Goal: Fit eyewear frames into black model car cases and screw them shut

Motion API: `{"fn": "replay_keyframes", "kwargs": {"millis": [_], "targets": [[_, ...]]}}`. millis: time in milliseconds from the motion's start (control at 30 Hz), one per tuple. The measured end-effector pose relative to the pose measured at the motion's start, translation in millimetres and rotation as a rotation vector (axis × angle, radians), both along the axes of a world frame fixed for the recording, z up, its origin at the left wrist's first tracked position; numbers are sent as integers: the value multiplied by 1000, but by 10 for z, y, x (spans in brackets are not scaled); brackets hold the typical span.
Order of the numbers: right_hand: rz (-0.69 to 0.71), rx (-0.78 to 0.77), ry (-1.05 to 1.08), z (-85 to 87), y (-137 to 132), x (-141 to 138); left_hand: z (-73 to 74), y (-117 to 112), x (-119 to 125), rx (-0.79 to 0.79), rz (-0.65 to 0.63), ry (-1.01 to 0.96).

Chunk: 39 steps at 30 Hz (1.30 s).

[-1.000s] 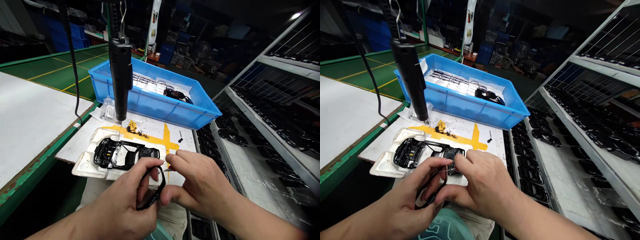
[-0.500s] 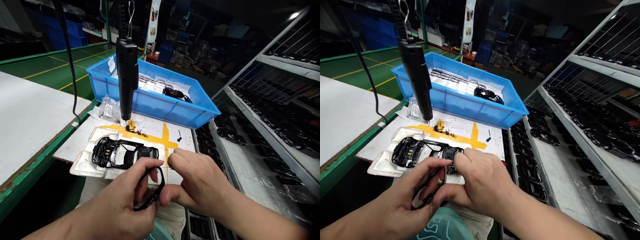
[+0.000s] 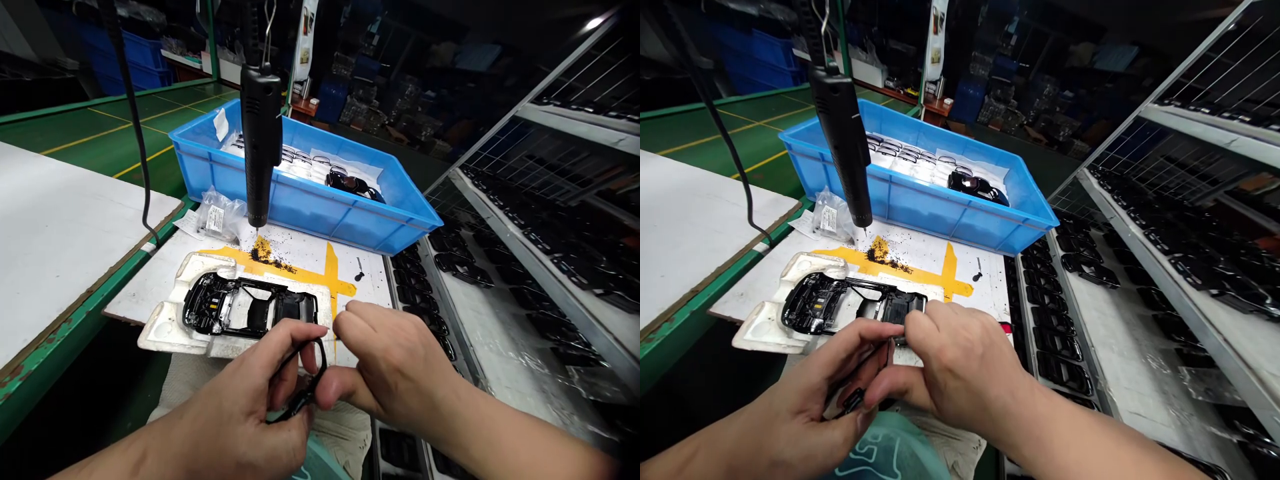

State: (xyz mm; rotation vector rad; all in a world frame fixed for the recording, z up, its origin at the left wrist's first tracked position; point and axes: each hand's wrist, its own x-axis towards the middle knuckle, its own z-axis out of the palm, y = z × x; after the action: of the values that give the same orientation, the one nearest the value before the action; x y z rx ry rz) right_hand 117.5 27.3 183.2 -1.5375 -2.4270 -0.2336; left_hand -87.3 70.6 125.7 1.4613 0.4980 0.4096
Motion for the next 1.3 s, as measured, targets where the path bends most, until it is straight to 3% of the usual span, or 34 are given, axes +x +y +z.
{"fn": "replay_keyframes", "kwargs": {"millis": [167, 333, 467, 633, 733, 900, 1033, 1167, 1300], "targets": [[62, -18, -20, -1, -5, -8, -15, -13, 3, -11, 37, 23], [16, -8, -30, 7, -18, -6, 14, -8, 12, 1, 28, 27], [71, -5, -39, 8, -21, -10, 20, -11, 17, -26, 33, 45], [9, 8, -49, 7, -27, -13, -9, -38, 22, -27, 47, 55], [67, -11, -66, 6, -35, -16, -5, -46, 20, -53, 72, 65], [11, -17, -56, -5, -30, -29, 44, -28, 9, -95, 37, 29], [68, 5, -30, -25, -15, -52, 51, -32, 27, -132, 52, 14], [34, -27, 13, -37, -9, -60, 22, -50, 52, -104, 68, -29], [129, 3, 26, -44, 3, -41, -19, -36, 58, -49, 56, -33]]}}
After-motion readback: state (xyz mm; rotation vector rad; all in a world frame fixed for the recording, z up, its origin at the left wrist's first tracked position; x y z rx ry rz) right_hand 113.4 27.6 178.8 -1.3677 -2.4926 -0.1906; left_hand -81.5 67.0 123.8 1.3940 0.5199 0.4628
